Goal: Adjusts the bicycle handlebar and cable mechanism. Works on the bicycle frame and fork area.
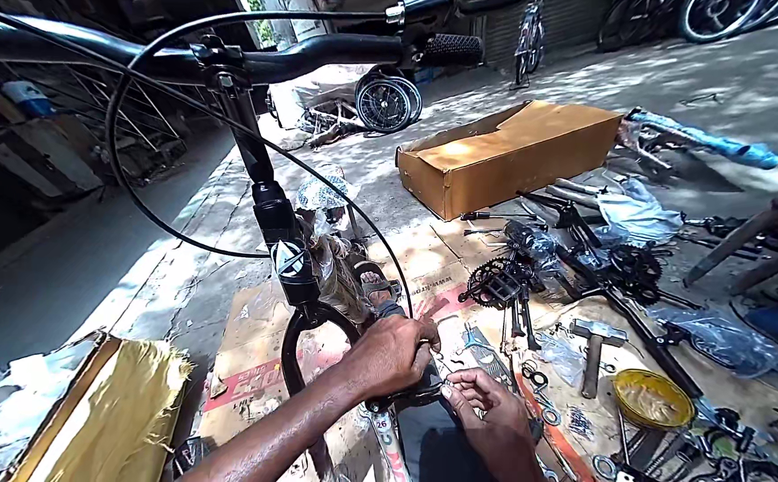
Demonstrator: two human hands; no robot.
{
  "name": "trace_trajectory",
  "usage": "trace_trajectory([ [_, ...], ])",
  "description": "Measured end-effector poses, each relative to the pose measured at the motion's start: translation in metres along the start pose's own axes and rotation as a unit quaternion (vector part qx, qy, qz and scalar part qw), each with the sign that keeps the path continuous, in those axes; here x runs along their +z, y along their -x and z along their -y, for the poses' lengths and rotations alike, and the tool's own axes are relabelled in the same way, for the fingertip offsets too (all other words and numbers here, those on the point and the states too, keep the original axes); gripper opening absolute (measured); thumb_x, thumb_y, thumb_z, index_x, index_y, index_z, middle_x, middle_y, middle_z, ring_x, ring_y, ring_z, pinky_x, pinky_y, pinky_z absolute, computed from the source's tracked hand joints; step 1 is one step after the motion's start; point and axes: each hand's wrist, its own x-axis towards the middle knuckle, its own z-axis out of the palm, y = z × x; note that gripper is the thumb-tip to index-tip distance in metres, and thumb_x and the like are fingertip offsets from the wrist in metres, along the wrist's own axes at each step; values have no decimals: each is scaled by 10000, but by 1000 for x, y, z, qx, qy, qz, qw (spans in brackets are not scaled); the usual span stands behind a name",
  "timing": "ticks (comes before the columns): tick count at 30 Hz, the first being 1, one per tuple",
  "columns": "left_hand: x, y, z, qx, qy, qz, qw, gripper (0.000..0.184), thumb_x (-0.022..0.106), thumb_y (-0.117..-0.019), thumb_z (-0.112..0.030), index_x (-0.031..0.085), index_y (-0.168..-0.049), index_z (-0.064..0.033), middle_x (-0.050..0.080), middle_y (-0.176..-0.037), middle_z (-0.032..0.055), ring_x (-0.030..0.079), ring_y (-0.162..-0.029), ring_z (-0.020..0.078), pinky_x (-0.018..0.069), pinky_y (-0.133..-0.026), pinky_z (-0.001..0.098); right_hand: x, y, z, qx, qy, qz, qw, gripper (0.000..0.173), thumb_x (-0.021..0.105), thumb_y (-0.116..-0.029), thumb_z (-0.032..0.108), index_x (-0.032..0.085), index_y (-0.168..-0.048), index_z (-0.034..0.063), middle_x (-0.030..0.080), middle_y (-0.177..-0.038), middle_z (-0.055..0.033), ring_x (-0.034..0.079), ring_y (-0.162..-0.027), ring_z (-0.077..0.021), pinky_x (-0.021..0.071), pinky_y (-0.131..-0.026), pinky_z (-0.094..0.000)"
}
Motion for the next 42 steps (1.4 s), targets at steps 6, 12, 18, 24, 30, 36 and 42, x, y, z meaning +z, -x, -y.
trace_trajectory([
  [6, -17, 61, -13, -63, 188, -131, 971, 239, 468, -1046, -271, 666, -1179, -255, 607, -797, -73, 553, -626, 79, 489, -560, 283, 1, -6, 0, -25, 27, -23, 999, 209, 713, -923, 296, 754, -1035, 125, 727, -1033, 14, 721, -881, -79, 646, -735, -260],
  [12, -9, 67, 5, -96, 416, -186, 885, 276, 443, -1083, -243, 660, -1225, -149, 539, -741, 68, 433, -546, 138, 381, -504, 278, 30, -16, 40, -149, 63, 35, 986, 204, 683, -966, 319, 777, -1073, 173, 741, -980, 62, 683, -853, -25, 591, -736, -214],
  [18, 6, 68, 1, -86, 557, -309, 766, 285, 431, -1084, -230, 638, -1246, -119, 461, -677, 15, 406, -519, 82, 375, -481, 234, 73, -31, 68, -225, 186, 122, 949, 223, 619, -950, 358, 772, -892, 208, 711, -861, 22, 678, -883, -172, 544, -793, -388],
  [24, 17, 72, 14, 5, 549, -353, 758, 346, 426, -1074, -100, 511, -1403, -30, 664, -924, 161, 658, -867, 225, 548, -858, 385, 81, -49, 67, -158, 103, 88, 978, 219, 667, -931, 383, 804, -869, 223, 737, -821, 84, 688, -827, -69, 562, -796, -315],
  [30, 10, 74, 4, -29, 436, -343, 832, 267, 575, -981, -72, 642, -1227, 4, 666, -1256, 150, 652, -1138, 256, 563, -982, 390, 83, -63, 80, -26, -30, 36, 999, 188, 753, -814, 225, 636, -946, 161, 681, -704, 90, 649, -584, -41, 560, -541, -258],
  [36, -13, 60, -2, 55, 356, -341, 868, 423, 379, -1115, -299, 736, -1206, -92, 703, -1303, 66, 602, -1304, 237, 463, -1147, 441, 80, -82, 88, -77, -102, -11, 992, 307, 790, -834, 130, 622, -1087, 172, 750, -835, 54, 736, -721, -99, 650, -667, -319],
  [42, -58, 51, -33, 217, 415, -258, 845, 369, 475, -1092, -305, 675, -1304, -78, 590, -734, 46, 526, -564, 85, 482, -506, 224, 21, -66, 76, -124, -93, 12, 988, 275, 788, -895, 255, 698, -1142, 173, 723, -1046, 34, 712, -938, -139, 634, -855, -372],
])
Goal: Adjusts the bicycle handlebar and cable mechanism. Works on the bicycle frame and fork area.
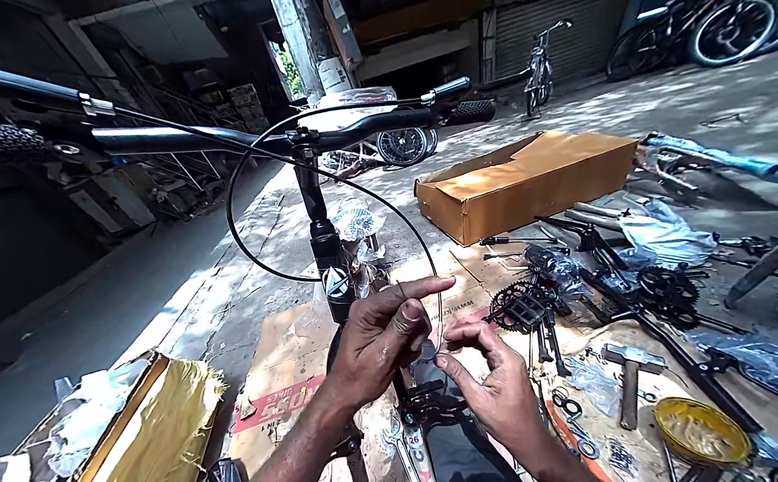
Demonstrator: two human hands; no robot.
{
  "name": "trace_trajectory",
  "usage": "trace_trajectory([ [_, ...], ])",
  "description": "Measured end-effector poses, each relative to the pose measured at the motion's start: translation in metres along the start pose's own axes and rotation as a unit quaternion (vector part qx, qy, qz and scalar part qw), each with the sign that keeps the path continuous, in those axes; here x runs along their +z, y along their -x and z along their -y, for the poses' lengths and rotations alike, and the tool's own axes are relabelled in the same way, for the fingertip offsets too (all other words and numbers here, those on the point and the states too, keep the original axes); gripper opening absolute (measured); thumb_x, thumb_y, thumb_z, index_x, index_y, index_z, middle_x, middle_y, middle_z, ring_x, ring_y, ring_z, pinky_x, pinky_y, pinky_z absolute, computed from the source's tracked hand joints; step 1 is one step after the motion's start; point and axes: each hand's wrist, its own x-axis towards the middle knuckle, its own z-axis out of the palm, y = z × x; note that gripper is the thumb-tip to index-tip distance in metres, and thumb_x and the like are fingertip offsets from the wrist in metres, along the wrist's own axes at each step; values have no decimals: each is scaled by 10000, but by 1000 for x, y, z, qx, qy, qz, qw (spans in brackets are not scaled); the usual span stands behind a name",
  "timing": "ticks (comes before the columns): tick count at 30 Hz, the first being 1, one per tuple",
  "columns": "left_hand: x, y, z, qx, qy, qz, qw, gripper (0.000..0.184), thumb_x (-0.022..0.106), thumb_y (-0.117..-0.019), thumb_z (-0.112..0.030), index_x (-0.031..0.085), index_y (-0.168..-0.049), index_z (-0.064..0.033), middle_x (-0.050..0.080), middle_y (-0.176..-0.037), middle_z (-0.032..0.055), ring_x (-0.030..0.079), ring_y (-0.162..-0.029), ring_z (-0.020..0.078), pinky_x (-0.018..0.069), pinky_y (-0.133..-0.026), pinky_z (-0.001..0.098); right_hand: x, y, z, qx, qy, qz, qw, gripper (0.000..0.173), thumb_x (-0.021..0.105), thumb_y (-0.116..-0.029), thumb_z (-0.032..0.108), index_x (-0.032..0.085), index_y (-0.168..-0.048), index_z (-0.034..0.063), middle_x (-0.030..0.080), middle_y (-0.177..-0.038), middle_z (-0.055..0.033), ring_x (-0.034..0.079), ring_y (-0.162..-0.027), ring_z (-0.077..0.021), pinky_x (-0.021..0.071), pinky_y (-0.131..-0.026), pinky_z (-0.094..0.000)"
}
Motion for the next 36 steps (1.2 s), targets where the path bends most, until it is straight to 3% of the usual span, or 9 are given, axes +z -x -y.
trace_trajectory([
  [4, 41, 9, -2, -23, -229, 339, 912, 313, 475, -1093, -272, 729, -1180, -112, 740, -967, 50, 701, -865, 151, 573, -816, 378, -24, 21, -16, 235, -180, 89, 951, 371, 442, -1089, 219, 614, -1331, -5, 722, -1197, -131, 714, -1059, -215, 589, -943, -371],
  [9, 67, 37, 35, -82, -409, 474, 775, 362, 478, -1071, -325, 685, -895, -85, 633, -716, 118, 664, -722, 334, 531, -652, 529, -11, -55, -9, 290, -209, 349, 866, 487, 386, -1107, 385, 514, -1490, 113, 610, -1422, -107, 655, -1214, -228, 530, -1049, -389],
  [13, 66, 13, 34, -224, -470, 476, 709, 356, 457, -1068, -292, 657, -944, -24, 657, -852, 194, 675, -889, 406, 526, -756, 601, 35, -82, -12, 303, -53, 168, 937, 329, 637, -1019, 384, 613, -1151, 84, 642, -843, -93, 618, -632, -188, 542, -598, -368],
  [17, 80, 14, 39, -247, -484, 462, 701, 324, 479, -1053, -278, 668, -970, -29, 670, -881, 196, 679, -905, 406, 530, -746, 602, 45, -89, -21, 325, -12, 261, 909, 465, 528, -1059, 452, 507, -1400, 135, 659, -1033, -114, 673, -797, -230, 583, -701, -424],
  [20, 92, 12, 38, -259, -511, 429, 698, 253, 498, -1019, -217, 646, -974, -16, 676, -923, 206, 680, -937, 409, 530, -767, 603, 48, -89, 3, 265, -68, 310, 911, 331, 358, -1132, 277, 614, -1255, 107, 716, -944, -72, 690, -715, -168, 585, -644, -329],
  [24, 80, -7, 29, -325, -552, 354, 681, 251, 510, -1009, -151, 658, -1136, 8, 677, -1163, 241, 637, -1136, 436, 493, -913, 658, 45, -109, 68, 157, -122, 368, 908, 331, 405, -1120, 204, 673, -1155, 14, 708, -838, -95, 683, -659, -160, 609, -656, -325],
  [28, 31, -3, 37, -351, -427, 216, 805, 185, 642, -972, -128, 694, -1059, 26, 669, -989, 160, 632, -942, 231, 503, -864, 409, 56, -120, 78, -31, 167, 543, 823, 361, 452, -1100, 305, 740, -1087, 87, 732, -939, -49, 693, -877, -186, 550, -818, -456],
  [31, 24, -1, 41, -296, -473, 332, 761, 293, 530, -1050, -208, 693, -1186, -6, 693, -1174, 171, 641, -1144, 268, 458, -1033, 447, 26, -107, 51, -69, 233, 413, 878, 261, 587, -1028, 379, 761, -1086, 193, 737, -914, 4, 699, -880, -161, 564, -822, -468],
  [36, 16, 0, 90, -237, -450, 323, 798, 217, 557, -1045, -278, 742, -1049, -164, 722, -924, 55, 688, -908, 238, 548, -831, 496, -39, -4, -18, 106, 87, 25, 990, 196, 605, -1008, 349, 698, -1063, 185, 689, -827, 21, 655, -649, -145, 569, -548, -350],
])
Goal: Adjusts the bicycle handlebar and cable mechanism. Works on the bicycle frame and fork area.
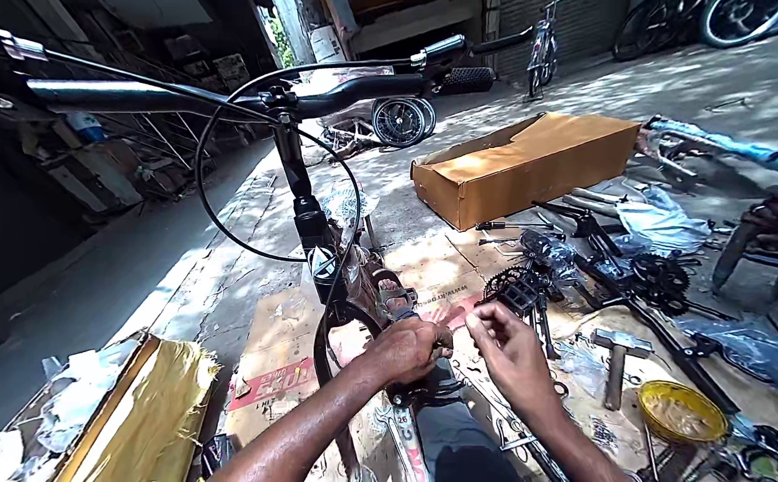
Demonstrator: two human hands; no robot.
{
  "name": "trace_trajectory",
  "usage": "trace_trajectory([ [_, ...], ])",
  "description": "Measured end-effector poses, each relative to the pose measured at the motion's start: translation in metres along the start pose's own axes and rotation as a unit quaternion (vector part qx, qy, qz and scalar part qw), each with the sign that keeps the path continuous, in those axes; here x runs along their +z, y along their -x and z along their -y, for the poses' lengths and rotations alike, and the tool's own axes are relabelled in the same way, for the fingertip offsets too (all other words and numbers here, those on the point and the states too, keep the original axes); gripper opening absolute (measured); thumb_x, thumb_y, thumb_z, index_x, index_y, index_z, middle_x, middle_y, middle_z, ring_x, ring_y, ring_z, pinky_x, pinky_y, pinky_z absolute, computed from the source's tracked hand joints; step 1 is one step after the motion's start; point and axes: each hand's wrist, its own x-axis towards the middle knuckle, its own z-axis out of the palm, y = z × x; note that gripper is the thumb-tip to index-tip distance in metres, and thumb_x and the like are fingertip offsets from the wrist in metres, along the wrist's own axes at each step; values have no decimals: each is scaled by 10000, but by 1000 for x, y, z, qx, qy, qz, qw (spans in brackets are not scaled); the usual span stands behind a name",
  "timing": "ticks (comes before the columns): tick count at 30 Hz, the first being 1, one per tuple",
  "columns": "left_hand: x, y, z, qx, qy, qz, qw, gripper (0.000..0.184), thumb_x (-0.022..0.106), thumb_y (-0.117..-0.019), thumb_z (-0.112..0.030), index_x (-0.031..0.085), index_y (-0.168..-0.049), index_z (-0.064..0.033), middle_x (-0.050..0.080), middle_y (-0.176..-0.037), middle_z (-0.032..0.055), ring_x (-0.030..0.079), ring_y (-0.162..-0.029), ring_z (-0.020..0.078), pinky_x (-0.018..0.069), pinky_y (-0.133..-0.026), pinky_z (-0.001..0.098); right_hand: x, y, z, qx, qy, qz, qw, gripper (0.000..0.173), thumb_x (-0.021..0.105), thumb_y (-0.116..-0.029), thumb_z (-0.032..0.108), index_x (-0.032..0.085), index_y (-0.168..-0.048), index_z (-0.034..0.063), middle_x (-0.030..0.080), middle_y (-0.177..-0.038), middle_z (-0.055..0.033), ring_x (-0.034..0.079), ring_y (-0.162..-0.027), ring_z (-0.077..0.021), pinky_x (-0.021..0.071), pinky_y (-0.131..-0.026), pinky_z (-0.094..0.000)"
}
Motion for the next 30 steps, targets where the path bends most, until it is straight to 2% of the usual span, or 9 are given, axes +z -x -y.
trace_trajectory([
  [3, 9, -12, -1, -33, 56, 8, 998, 226, 548, -1046, -279, 745, -1070, -173, 716, -902, 53, 679, -889, 230, 539, -834, 495, 10, 71, -36, 76, -31, -37, 996, 304, 689, -947, 352, 652, -1121, 106, 715, -858, 12, 698, -653, -138, 608, -520, -309],
  [5, 15, -15, -2, -33, 73, 5, 997, 228, 525, -1056, -284, 727, -1050, -180, 702, -861, 29, 670, -843, 201, 532, -807, 472, 21, 88, -37, 91, -91, -41, 991, 246, 715, -935, 177, 658, -1130, 39, 746, -895, -44, 738, -708, -186, 656, -603, -336],
  [8, 15, -9, 0, -10, 158, -54, 986, 253, 498, -1075, -280, 720, -1013, -173, 686, -780, -19, 651, -732, 129, 540, -737, 405, 31, 62, -35, 30, -98, -92, 991, 102, 723, -907, 73, 728, -1008, 54, 762, -859, -43, 741, -708, -170, 658, -654, -330],
  [13, 20, 11, 7, 25, 240, -248, 938, 241, 463, -1083, -255, 669, -1012, -153, 620, -777, -25, 593, -651, 105, 519, -594, 325, 31, 15, -4, -117, 26, -65, 991, 80, 736, -919, 136, 739, -991, 104, 728, -897, 22, 696, -751, -57, 624, -667, -265],
  [17, 18, 10, 10, 12, 279, -260, 924, 252, 437, -1089, -257, 645, -1009, -141, 621, -763, 1, 577, -615, 134, 499, -554, 308, 33, 18, -4, -112, -10, -43, 993, 99, 707, -946, 122, 729, -1037, 90, 714, -903, 7, 687, -757, -65, 613, -659, -259],
  [20, 18, 9, 10, 4, 325, -221, 920, 274, 424, -1092, -248, 640, -967, -136, 607, -757, 25, 559, -603, 165, 477, -526, 321, 24, 26, -11, -54, -89, -2, 995, 206, 693, -972, 119, 678, -1177, 99, 709, -912, -29, 695, -708, -122, 622, -590, -283],
  [22, 18, 12, 11, 25, 352, -209, 912, 279, 414, -1092, -222, 654, -992, -120, 635, -795, 44, 578, -617, 172, 498, -527, 310, 8, 30, -21, -33, -122, 28, 992, 240, 664, -998, 147, 655, -1235, 105, 708, -990, -47, 699, -772, -156, 627, -636, -301],
  [27, 19, 16, 6, 12, 398, -220, 891, 250, 424, -1096, -207, 647, -1026, -116, 629, -796, 62, 565, -585, 166, 491, -500, 274, -41, 52, -105, 135, -15, 25, 990, 175, 644, -1015, 265, 698, -1160, 183, 713, -882, -16, 668, -661, -169, 588, -563, -345],
  [30, 18, 10, 10, 9, 409, -230, 883, 254, 437, -1080, -206, 664, -1021, -110, 631, -800, 76, 570, -581, 179, 491, -480, 284, -60, 96, -197, 357, 124, 114, 919, 286, 639, -1005, 319, 683, -1179, 96, 702, -966, -104, 681, -861, -254, 563, -817, -496],
])
